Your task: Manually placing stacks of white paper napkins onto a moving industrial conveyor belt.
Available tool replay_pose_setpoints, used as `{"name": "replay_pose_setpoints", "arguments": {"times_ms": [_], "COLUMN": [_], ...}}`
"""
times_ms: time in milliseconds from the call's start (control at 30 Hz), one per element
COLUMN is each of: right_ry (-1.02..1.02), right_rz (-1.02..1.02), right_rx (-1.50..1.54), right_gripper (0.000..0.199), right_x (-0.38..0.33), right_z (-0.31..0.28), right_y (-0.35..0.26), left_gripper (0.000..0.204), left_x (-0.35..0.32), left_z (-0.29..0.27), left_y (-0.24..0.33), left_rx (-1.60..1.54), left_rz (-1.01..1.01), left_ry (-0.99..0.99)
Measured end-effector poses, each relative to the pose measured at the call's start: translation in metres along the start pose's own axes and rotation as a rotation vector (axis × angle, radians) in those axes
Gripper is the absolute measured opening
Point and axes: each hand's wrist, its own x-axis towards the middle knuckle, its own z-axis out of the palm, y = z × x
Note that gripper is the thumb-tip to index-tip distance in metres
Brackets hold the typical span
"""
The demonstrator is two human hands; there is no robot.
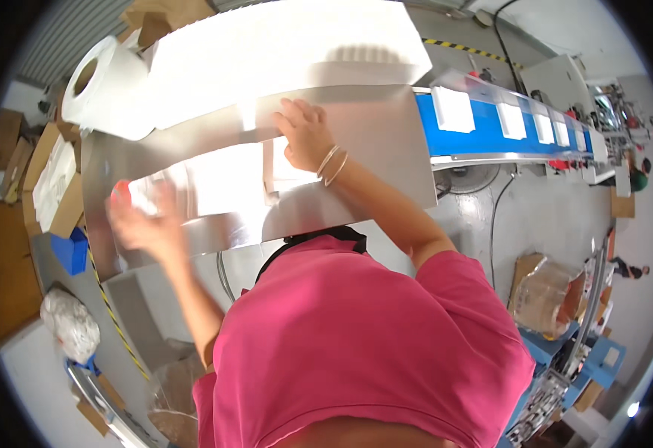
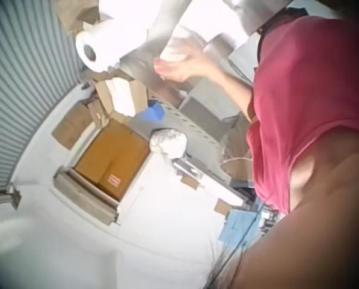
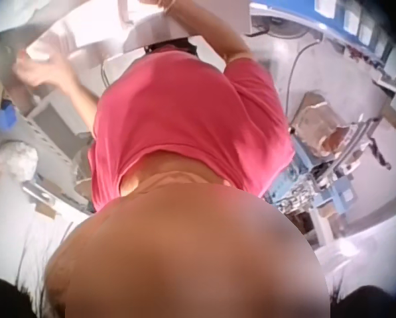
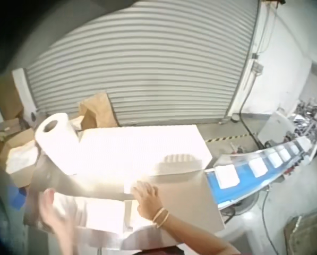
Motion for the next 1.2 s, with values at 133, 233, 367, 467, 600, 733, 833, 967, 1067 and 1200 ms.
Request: {"name": "replay_pose_setpoints", "arguments": {"times_ms": [133, 233, 367, 467, 600, 733, 833, 967, 1067, 1200], "right_ry": [0.163, 0.000, -0.145, -0.160, -0.173, -0.129, -0.096, -0.050, 0.026, 0.038], "right_rz": [0.136, 0.133, 0.081, 0.040, 0.054, 0.088, 0.113, 0.070, 0.040, 0.020], "right_rx": [0.487, 0.703, 0.438, 0.288, 0.241, 0.232, 0.273, 0.226, 0.288, 0.341], "right_gripper": [0.054, 0.058, 0.079, 0.077, 0.073, 0.073, 0.073, 0.071, 0.069, 0.057], "right_x": [-0.025, -0.043, -0.057, -0.058, -0.072, -0.085, -0.089, -0.096, -0.102, -0.103], "right_z": [-0.017, -0.017, -0.022, -0.023, -0.033, -0.046, -0.062, -0.070, -0.067, -0.071], "right_y": [-0.039, -0.040, -0.028, -0.016, 0.031, 0.074, 0.094, 0.111, 0.120, 0.118], "left_gripper": [0.056, 0.050, 0.052, 0.055, 0.052, 0.056, 0.061, 0.071, 0.063, 0.056], "left_x": [0.040, 0.025, 0.010, -0.005, -0.023, -0.036, -0.036, -0.040, -0.042, -0.043], "left_z": [0.004, 0.031, 0.047, 0.045, 0.055, 0.071, 0.069, 0.066, 0.056, 0.062], "left_y": [-0.148, -0.208, -0.129, -0.086, -0.030, 0.011, 0.037, 0.038, 0.038, 0.031], "left_rx": [-0.666, -1.241, -1.097, -1.084, -1.143, -1.118, -1.122, -1.070, -1.084, -0.970], "left_rz": [-0.673, -0.745, -0.858, -0.876, -0.895, -0.890, -0.877, -0.946, -0.935, -0.913], "left_ry": [-0.005, -0.453, -0.405, -0.349, -0.194, -0.179, -0.187, -0.175, -0.213, -0.272]}}
